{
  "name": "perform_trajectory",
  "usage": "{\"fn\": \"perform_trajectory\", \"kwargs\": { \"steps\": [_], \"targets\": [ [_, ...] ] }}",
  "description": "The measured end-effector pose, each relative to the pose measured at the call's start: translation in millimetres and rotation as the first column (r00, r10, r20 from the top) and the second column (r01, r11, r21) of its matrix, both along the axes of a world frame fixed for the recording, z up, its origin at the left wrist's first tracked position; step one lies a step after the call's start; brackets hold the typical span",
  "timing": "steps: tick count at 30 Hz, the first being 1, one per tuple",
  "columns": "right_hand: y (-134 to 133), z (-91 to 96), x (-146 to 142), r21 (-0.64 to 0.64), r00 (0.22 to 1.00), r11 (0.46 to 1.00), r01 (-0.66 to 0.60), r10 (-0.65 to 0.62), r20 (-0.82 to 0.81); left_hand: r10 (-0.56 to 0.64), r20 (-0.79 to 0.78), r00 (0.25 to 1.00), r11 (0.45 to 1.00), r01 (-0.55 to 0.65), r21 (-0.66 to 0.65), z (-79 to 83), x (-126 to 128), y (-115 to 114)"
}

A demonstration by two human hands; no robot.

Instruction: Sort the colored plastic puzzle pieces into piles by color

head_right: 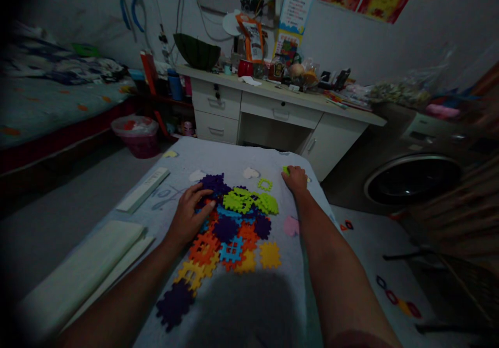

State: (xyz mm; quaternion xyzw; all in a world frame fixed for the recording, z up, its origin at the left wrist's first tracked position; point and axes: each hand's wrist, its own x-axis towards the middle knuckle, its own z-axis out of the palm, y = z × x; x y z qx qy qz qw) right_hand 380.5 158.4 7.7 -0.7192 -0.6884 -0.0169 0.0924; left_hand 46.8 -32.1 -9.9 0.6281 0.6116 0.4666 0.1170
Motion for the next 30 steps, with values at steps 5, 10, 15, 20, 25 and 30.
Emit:
{"fn": "perform_trajectory", "kwargs": {
  "steps": [5,10,15,20,25,30],
  "targets": [
    [-7.0,-1.8,16.1,0.076,0.997,0.995,0.064,-0.06,-0.046,0.006,0.004,1.0,1.0,-0.006,-0.008,-0.6,0.0,0.5],
    [-6.0,0.0,22.1,0.04,0.993,0.994,0.101,-0.098,-0.073,0.004,-0.014,1.0,1.0,-0.005,-0.005,-1.6,-0.6,0.8],
    [-12.9,0.8,17.5,0.123,0.989,0.985,0.125,-0.113,-0.095,0.009,-0.028,1.0,1.0,-0.01,-0.022,-0.4,-0.1,-0.1],
    [-22.0,19.6,-0.4,0.179,0.979,0.973,0.145,-0.115,-0.168,0.015,-0.033,0.999,1.0,-0.016,-0.021,-0.5,-0.3,-0.1],
    [-61.1,51.5,-56.6,0.243,0.869,0.944,-0.224,0.306,-0.388,0.004,-0.026,1.0,1.0,-0.004,-0.017,-0.6,-0.2,0.6],
    [-109.7,63.3,-99.1,0.157,0.518,0.749,-0.644,0.577,-0.631,-0.004,-0.003,1.0,1.0,0.004,-0.006,-0.1,-1.3,0.0]
  ]
}}
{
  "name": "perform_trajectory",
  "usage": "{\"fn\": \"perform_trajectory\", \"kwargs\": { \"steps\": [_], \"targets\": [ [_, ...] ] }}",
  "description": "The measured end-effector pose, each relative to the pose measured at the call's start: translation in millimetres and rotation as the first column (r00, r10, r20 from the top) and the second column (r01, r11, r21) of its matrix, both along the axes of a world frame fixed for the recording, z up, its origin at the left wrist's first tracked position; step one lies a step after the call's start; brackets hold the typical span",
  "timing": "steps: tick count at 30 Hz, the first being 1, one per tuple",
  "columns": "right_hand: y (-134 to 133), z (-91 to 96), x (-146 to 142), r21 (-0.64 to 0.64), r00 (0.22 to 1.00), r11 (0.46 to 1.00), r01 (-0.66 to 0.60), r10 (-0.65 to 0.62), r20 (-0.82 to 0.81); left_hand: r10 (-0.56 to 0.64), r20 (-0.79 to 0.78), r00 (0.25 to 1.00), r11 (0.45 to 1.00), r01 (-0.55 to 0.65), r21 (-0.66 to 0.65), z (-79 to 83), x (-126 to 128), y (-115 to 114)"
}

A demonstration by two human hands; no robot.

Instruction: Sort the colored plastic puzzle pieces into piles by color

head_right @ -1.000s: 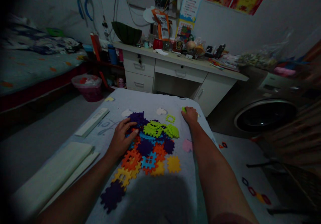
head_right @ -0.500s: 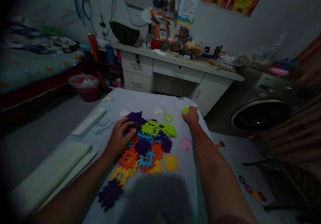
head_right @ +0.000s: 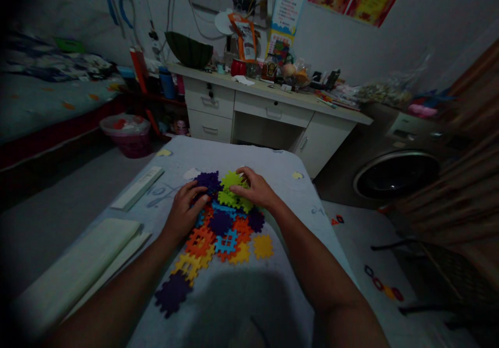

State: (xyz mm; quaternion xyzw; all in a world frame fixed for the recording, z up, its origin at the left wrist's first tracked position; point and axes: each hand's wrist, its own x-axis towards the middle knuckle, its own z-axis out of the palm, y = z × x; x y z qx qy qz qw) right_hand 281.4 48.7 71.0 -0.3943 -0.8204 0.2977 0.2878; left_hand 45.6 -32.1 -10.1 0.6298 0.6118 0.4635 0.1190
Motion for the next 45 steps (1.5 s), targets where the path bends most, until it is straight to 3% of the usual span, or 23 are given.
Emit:
{"fn": "perform_trajectory", "kwargs": {
  "steps": [2,4,6,8,10,13,19,23,26,31,34,40,42,45],
  "targets": [
    [0.6,-3.2,3.1,-0.006,0.999,0.999,0.033,-0.033,-0.009,-0.005,0.019,1.0,1.0,0.005,0.008,0.1,-0.5,-0.4],
    [10.8,-11.2,13.5,0.048,0.977,0.98,0.191,-0.195,0.081,-0.013,0.028,1.0,1.0,0.012,0.007,0.3,-0.6,-0.6],
    [22.6,-23.1,24.1,0.084,0.897,0.927,0.365,-0.374,0.235,-0.014,0.026,1.0,1.0,0.014,0.001,0.9,-0.1,-0.7],
    [29.2,-36.1,29.2,0.068,0.817,0.883,0.464,-0.457,0.352,-0.009,0.019,1.0,1.0,0.009,-0.003,1.8,0.9,-0.9],
    [28.8,-46.8,26.9,0.011,0.822,0.888,0.46,-0.43,0.373,-0.001,0.01,1.0,1.0,0.001,-0.006,3.0,2.1,-1.5],
    [18.9,-54.3,13.9,-0.051,0.899,0.922,0.385,-0.362,0.247,-0.007,-0.013,1.0,1.0,0.007,-0.018,4.5,3.5,-2.8],
    [-11.1,-44.8,-8.0,-0.144,0.951,0.941,0.306,-0.309,0.006,-0.042,-0.069,0.997,0.996,0.036,-0.08,7.7,5.4,-5.6],
    [-27.9,-36.0,-2.0,-0.166,0.902,0.89,0.426,-0.402,0.159,0.029,-0.112,0.993,0.984,-0.048,-0.169,15.3,5.9,-12.1],
    [-37.0,-35.2,4.8,-0.149,0.837,0.844,0.516,-0.459,0.296,0.052,-0.144,0.988,0.944,-0.096,-0.317,22.4,3.3,-19.6],
    [-46.8,-40.0,2.4,-0.165,0.872,0.863,0.478,-0.445,0.202,-0.15,-0.191,0.97,0.894,0.05,-0.444,25.2,1.0,-29.0],
    [-47.8,-43.0,-2.8,-0.217,0.897,0.87,0.442,-0.425,0.123,-0.191,-0.193,0.963,0.892,0.088,-0.444,21.6,6.6,-30.6],
    [-45.6,-47.1,-18.3,-0.482,0.947,0.865,0.137,-0.258,-0.193,-0.281,-0.098,0.955,0.92,0.239,-0.309,20.9,20.4,-18.9],
    [-46.4,-45.3,-23.5,-0.518,0.938,0.854,0.05,-0.218,-0.268,-0.32,-0.032,0.947,0.925,0.305,-0.226,23.8,25.2,-12.6],
    [-48.7,-39.3,-25.8,-0.497,0.93,0.867,0.032,-0.208,-0.304,-0.363,0.054,0.93,0.923,0.367,-0.111,28.7,33.2,-5.7]
  ]
}}
